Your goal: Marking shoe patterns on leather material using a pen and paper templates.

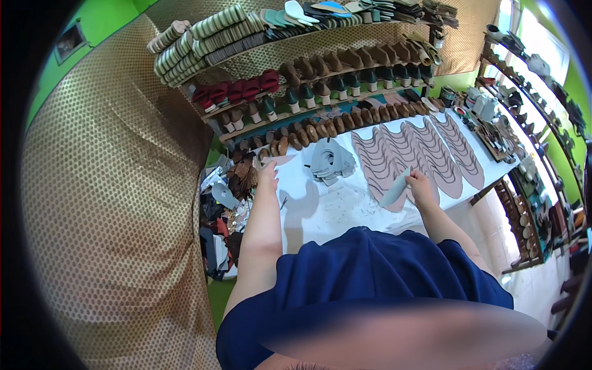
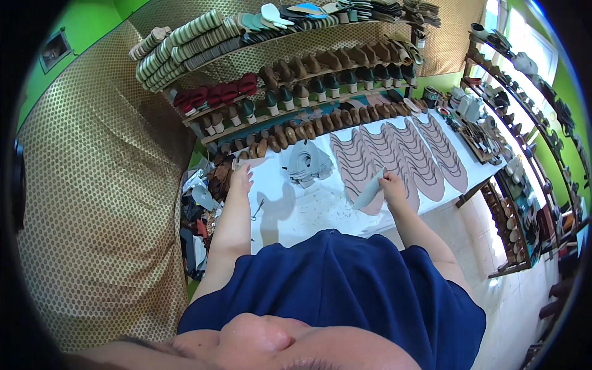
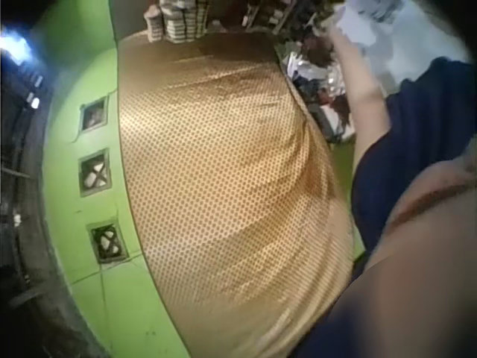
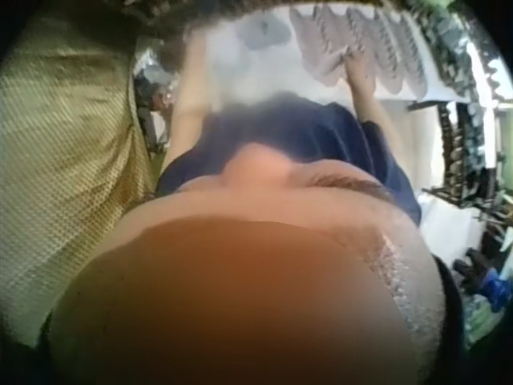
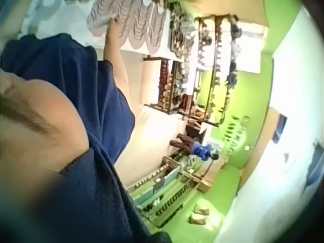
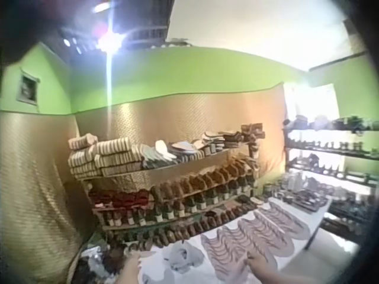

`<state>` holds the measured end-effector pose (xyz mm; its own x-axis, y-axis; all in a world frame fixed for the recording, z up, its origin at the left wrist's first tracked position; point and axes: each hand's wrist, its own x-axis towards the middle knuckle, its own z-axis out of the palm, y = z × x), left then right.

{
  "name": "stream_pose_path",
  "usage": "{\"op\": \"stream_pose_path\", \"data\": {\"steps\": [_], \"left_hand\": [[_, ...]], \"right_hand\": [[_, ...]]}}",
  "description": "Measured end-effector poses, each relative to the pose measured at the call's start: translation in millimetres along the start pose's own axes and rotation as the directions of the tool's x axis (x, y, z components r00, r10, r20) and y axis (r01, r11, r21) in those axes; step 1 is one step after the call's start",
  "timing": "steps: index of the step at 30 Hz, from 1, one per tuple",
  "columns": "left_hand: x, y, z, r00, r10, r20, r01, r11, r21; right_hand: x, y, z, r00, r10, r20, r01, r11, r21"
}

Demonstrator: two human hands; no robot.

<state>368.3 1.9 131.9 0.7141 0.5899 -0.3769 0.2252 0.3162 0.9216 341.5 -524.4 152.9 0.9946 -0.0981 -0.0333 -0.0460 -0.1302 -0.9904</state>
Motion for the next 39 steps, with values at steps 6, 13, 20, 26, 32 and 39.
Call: {"op": "stream_pose_path", "data": {"steps": [6,13,20,26,32,39], "left_hand": [[42.5,-101.0,-46.8,0.993,0.054,-0.108,-0.072,0.982,-0.176],[-65.2,-131.7,-17.8,0.993,0.11,0.052,-0.121,0.841,0.527],[-56.7,-186.4,-137.6,0.957,0.278,-0.083,-0.151,0.723,0.675],[-123.8,-148.6,-198.6,0.906,0.357,-0.228,-0.087,0.684,0.724],[-196.0,-151.4,-253.2,0.897,0.172,-0.408,-0.007,0.926,0.377],[-260.9,-182.5,-318.0,0.845,0.153,-0.513,0.073,0.916,0.395]], "right_hand": [[-4.7,5.9,8.7,0.988,-0.087,0.127,0.108,0.981,-0.163],[-12.5,-16.4,26.5,0.984,-0.131,0.122,0.179,0.716,-0.675],[-3.4,-50.3,123.8,0.804,-0.39,0.448,0.593,0.477,-0.649],[-27.1,-80.6,196.5,0.433,-0.724,0.537,0.874,0.19,-0.447],[-17.5,6.0,248.5,-0.092,-0.587,0.804,0.995,-0.029,0.093],[-16.0,95.8,240.4,-0.106,0.032,0.994,0.993,0.054,0.104]]}}
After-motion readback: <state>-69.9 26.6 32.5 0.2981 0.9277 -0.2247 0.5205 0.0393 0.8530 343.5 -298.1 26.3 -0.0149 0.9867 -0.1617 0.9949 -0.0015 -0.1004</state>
